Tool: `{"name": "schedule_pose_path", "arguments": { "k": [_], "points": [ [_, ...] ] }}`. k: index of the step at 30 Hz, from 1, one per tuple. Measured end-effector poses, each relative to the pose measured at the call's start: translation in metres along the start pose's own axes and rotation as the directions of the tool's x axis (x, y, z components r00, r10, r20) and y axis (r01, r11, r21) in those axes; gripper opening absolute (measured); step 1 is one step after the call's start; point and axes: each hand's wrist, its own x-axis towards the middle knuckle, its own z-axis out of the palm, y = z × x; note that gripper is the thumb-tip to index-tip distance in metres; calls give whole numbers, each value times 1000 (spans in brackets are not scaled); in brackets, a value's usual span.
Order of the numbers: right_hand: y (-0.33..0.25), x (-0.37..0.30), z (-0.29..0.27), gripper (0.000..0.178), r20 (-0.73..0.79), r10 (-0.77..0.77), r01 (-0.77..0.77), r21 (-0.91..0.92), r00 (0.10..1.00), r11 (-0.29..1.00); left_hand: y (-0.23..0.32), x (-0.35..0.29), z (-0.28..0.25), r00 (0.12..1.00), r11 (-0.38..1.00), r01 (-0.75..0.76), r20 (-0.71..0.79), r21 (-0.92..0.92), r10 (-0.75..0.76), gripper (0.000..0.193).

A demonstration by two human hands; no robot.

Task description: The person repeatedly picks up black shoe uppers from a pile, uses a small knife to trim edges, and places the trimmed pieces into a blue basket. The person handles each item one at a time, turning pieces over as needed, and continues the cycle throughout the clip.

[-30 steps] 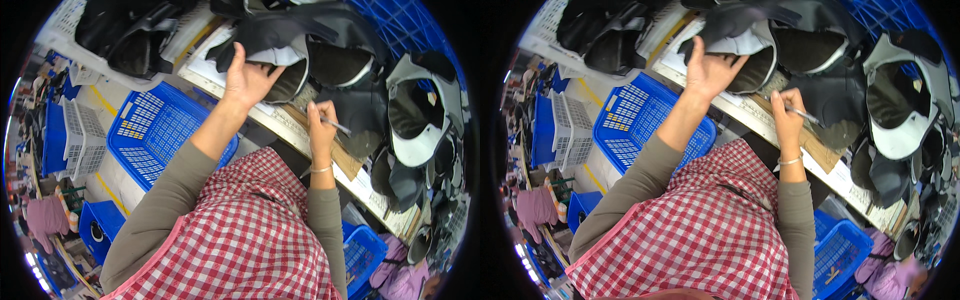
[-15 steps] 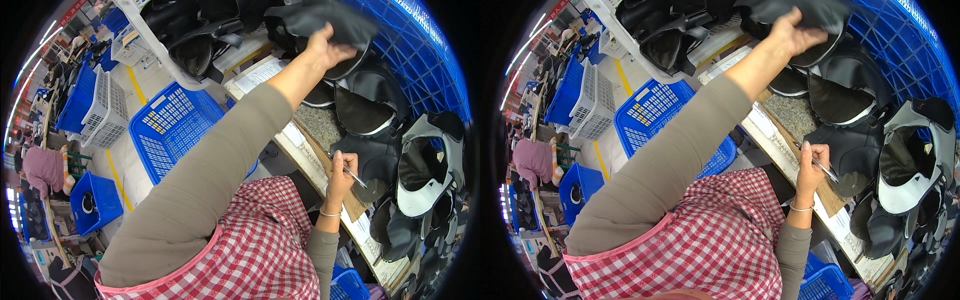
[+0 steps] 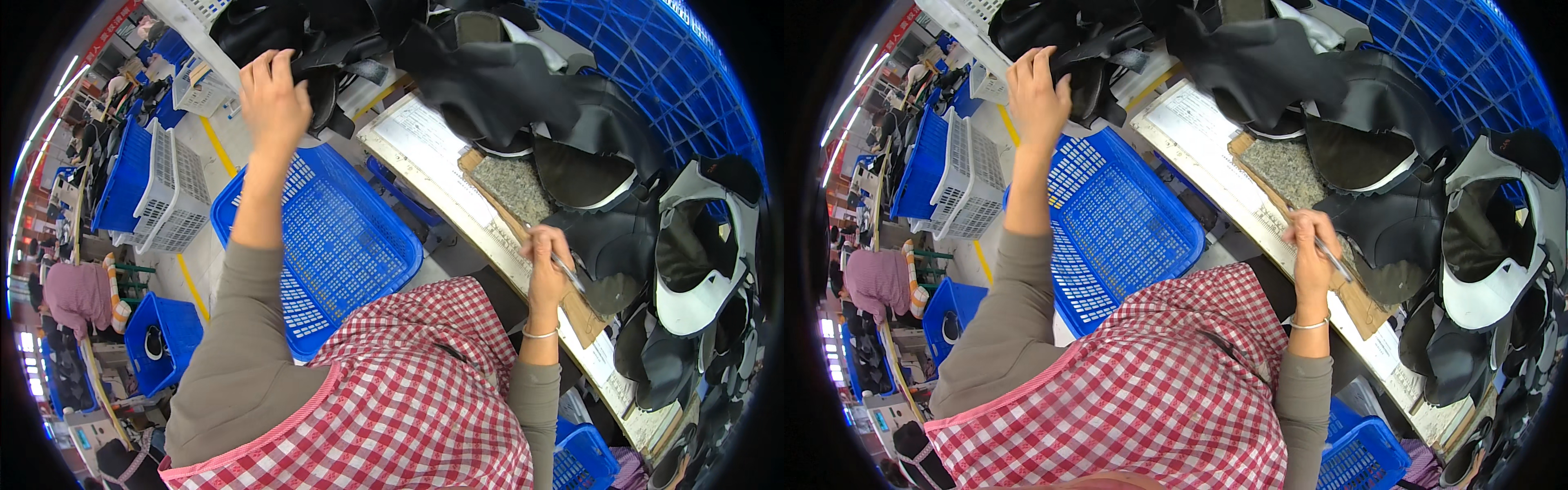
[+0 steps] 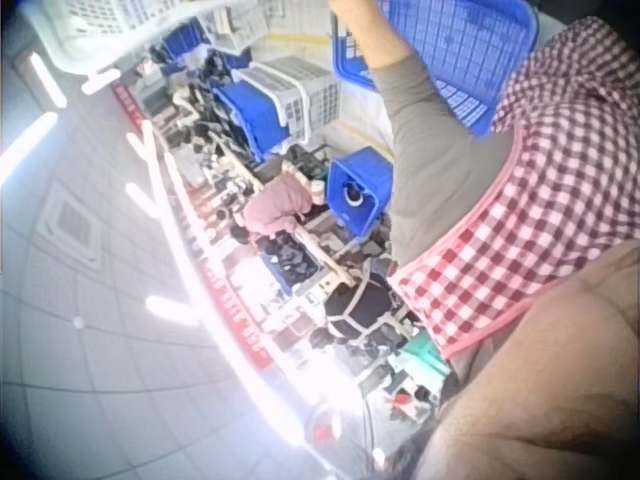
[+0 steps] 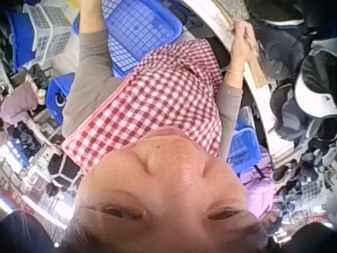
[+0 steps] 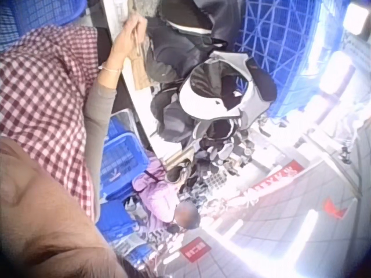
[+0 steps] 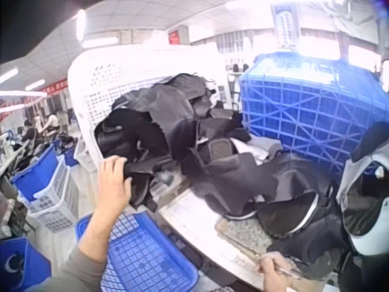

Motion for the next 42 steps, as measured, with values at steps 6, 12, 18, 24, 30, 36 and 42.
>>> {"name": "schedule_pose_path", "arguments": {
  "k": [6,12,18,24,30,36,42],
  "points": [
    [-18,41,52,37,490,-48,110,-98,870,989,-37,24,7,943,989,31,332,-141,17,26],
    [2,138,106,52,446,-70,219,-293,892,931,21,29,-25,702,586,649,678,-485,-216,34],
    [15,209,67,69,215,-229,307,-484,949,819,11,-14,-45,590,-86,789,790,-608,-167,37],
    [-6,116,43,49,147,-278,273,57,949,960,-3,-84,-2,368,-813,503,924,-294,-106,41],
    [-26,60,64,70,502,-411,623,-387,761,680,14,-68,18,492,-871,477,857,-118,153,33],
    [-26,73,59,18,-49,2,-2,-7,999,1000,77,-7,-26,865,-958,280,449,-59,225,81],
    [-2,58,12,28,-126,389,-335,314,913,888,222,-39,26,709,350,65,290,-934,643,70]
  ]
}}
